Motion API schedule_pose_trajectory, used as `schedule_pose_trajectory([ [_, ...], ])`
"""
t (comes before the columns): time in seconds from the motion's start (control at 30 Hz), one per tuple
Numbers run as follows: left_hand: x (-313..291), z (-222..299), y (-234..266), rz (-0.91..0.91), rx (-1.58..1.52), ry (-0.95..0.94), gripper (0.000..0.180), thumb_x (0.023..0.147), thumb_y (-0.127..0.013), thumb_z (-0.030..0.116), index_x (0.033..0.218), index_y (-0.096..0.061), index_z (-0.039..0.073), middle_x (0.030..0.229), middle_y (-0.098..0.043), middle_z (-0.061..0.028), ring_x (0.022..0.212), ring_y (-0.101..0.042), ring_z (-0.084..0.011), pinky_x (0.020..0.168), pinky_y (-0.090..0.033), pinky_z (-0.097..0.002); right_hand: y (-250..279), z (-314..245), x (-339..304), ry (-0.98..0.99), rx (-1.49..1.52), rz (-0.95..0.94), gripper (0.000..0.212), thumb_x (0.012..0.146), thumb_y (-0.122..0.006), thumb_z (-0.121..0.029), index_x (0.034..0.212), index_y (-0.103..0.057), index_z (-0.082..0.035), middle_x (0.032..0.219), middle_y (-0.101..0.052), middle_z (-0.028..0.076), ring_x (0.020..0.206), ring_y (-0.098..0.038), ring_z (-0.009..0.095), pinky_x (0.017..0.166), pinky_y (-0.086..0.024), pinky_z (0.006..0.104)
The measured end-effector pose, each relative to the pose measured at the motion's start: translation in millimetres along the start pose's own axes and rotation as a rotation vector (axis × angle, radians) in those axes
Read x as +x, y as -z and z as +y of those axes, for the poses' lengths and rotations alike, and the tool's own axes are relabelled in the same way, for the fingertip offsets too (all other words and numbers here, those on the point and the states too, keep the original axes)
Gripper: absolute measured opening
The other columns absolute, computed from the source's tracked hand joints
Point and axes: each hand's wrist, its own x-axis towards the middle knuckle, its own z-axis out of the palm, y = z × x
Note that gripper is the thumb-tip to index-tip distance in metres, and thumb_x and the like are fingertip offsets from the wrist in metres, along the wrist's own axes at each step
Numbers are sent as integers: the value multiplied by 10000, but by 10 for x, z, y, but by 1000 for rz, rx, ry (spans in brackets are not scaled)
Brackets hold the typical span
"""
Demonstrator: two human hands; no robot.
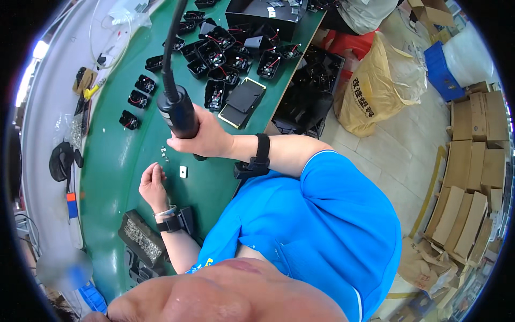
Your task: Assemble small electronic devices using an electric screwdriver to secure housings with screws.
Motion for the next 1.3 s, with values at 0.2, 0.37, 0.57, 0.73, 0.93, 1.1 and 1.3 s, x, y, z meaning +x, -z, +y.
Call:
schedule_pose_trajectory([
  [0.2, -264, 375, -151, -154, -384, 192, 131, 778, -572, 21, 902, -570, -19, 767, -592, -76, 609, -533, -105, 539, -441, -198, 8, -486, 193, 126, 411, 23, 457, 683, -524, 34, 1100, -345, -26, 696, -506, 70, 610, -515, 156, 591, -435, 313],
  [0.37, -465, 467, -329, -204, -538, 340, 88, 815, -504, 32, 861, -539, -35, 748, -547, -80, 618, -501, -120, 541, -419, -212, -70, -556, 235, 100, 484, -4, 490, 683, -497, 22, 1137, -328, -51, 672, -474, 71, 597, -506, 170, 586, -435, 331],
  [0.57, -522, 340, -402, -307, -644, 399, 159, 835, -495, 96, 919, -514, -37, 759, -541, -74, 610, -485, -119, 538, -401, -224, -151, -516, 133, 133, 439, -10, 504, 684, -474, 98, 1136, -269, 8, 670, -483, 57, 600, -511, 153, 598, -447, 294],
  [0.73, -544, 314, -374, -310, -740, 414, 147, 837, -505, 105, 908, -546, -17, 783, -565, -72, 633, -524, -114, 567, -440, -220, -74, -409, 157, 153, 594, -159, 464, 761, -475, -81, 1196, -312, -92, 772, -457, 57, 652, -448, 175, 615, -386, 335],
  [0.93, -539, 239, -372, -370, -795, 381, 170, 839, -518, 152, 903, -565, 2, 769, -569, -57, 628, -526, -96, 568, -446, -204, -53, -391, 159, 122, 558, -159, 462, 753, -485, -112, 1189, -336, -90, 766, -459, 53, 663, -453, 173, 617, -389, 332],
  [1.1, -535, 246, -368, -372, -773, 388, 170, 839, -519, 163, 889, -573, 10, 747, -570, -47, 622, -531, -93, 559, -446, -202, -40, -373, 155, 117, 555, -170, 462, 757, -487, -122, 1194, -338, -92, 767, -460, 49, 665, -453, 166, 616, -385, 328],
  [1.3, -563, 235, -385, -415, -760, 387, 190, 841, -518, 191, 882, -574, 15, 726, -569, -40, 614, -536, -91, 551, -445, -201, -19, -404, 146, 118, 544, -227, 462, 766, -499, -139, 1197, -339, -97, 769, -459, 41, 659, -445, 156, 602, -374, 320],
])
